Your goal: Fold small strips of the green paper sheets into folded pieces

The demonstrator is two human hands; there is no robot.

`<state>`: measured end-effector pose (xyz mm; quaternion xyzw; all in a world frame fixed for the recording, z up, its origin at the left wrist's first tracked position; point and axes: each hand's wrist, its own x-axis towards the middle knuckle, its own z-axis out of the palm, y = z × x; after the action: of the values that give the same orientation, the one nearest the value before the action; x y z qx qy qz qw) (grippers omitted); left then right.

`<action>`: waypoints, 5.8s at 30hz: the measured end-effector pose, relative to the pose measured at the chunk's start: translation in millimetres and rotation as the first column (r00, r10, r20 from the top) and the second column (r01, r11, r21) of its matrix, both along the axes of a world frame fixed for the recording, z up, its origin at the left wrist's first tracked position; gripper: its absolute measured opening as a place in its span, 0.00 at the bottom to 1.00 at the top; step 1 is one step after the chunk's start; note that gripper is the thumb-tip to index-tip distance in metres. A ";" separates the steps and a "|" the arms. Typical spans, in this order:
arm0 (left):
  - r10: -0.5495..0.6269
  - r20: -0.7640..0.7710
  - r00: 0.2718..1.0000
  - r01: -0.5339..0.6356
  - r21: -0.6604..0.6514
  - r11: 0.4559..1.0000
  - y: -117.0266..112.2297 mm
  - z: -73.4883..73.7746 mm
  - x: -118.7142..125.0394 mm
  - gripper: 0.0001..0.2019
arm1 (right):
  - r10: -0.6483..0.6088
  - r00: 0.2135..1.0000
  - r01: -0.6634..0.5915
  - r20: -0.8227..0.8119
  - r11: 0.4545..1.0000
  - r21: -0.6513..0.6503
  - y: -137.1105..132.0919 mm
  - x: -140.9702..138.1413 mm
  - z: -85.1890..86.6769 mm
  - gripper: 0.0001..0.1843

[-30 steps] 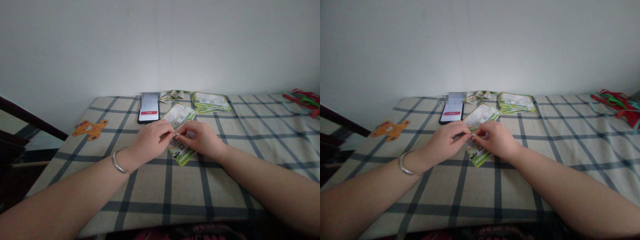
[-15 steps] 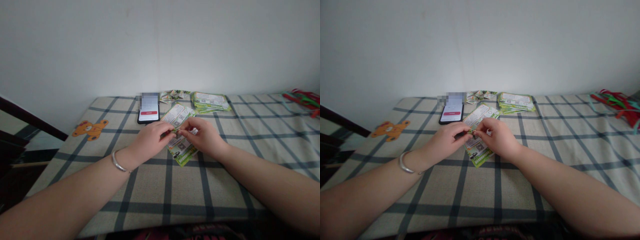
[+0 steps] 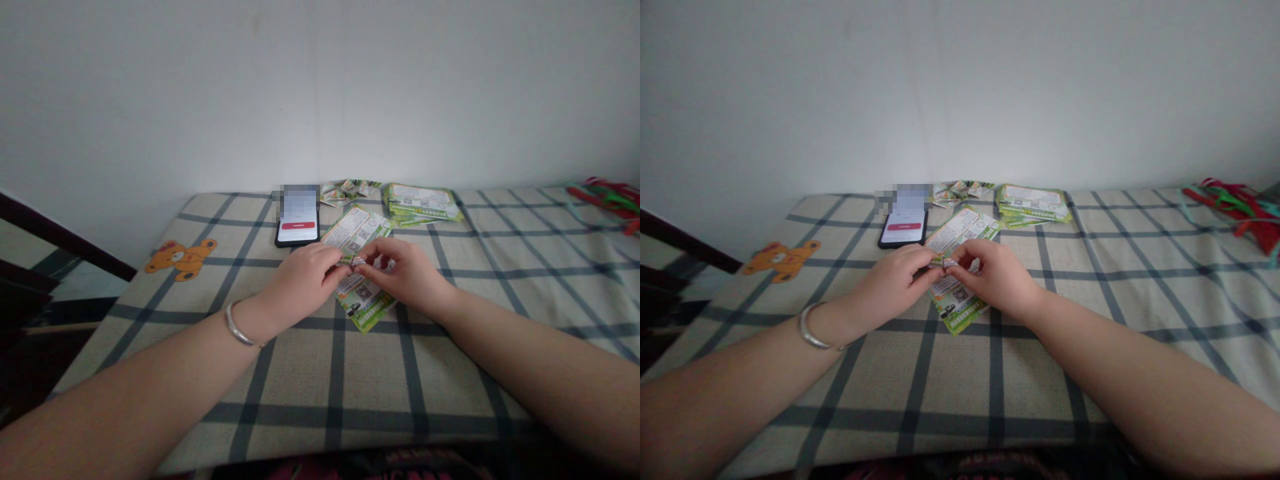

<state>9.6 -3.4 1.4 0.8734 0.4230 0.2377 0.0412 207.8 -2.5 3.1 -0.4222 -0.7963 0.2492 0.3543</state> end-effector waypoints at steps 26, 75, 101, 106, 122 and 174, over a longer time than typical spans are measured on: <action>-0.091 -0.014 0.996 0.091 0.000 0.996 0.6 -1.4 -2.4 0.08 | 0.090 0.995 -0.082 -0.044 0.984 0.158 -2.6 2.1 4.3 0.02; -0.233 0.311 0.921 0.230 0.048 0.972 0.3 0.8 -2.3 0.06 | 0.174 0.983 -0.183 0.062 0.960 0.211 -2.4 1.3 1.7 0.05; -0.131 0.287 0.949 0.138 -0.003 0.990 1.7 -2.8 -4.0 0.04 | 0.124 0.989 -0.134 0.086 0.982 0.136 -3.5 0.6 6.9 0.07; -0.115 0.272 0.956 0.120 -0.002 0.993 2.7 -5.0 -4.5 0.05 | 0.132 0.984 -0.150 0.115 0.975 0.163 -4.1 1.6 7.8 0.05; -0.005 0.517 0.856 0.094 -0.146 0.985 2.6 -12.7 -2.9 0.13 | 0.016 0.999 -0.011 -0.032 0.990 0.143 -2.7 -0.6 0.7 0.06; -0.004 0.238 0.971 0.018 -0.058 0.998 -1.0 -6.4 1.6 0.01 | -0.151 0.882 -0.006 0.447 0.943 0.331 -4.6 -6.2 5.9 0.06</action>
<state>11.2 -4.4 -5.0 0.8393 0.4172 0.3278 0.1191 201.6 -7.1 9.0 -0.4355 -0.8713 -0.0069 0.2261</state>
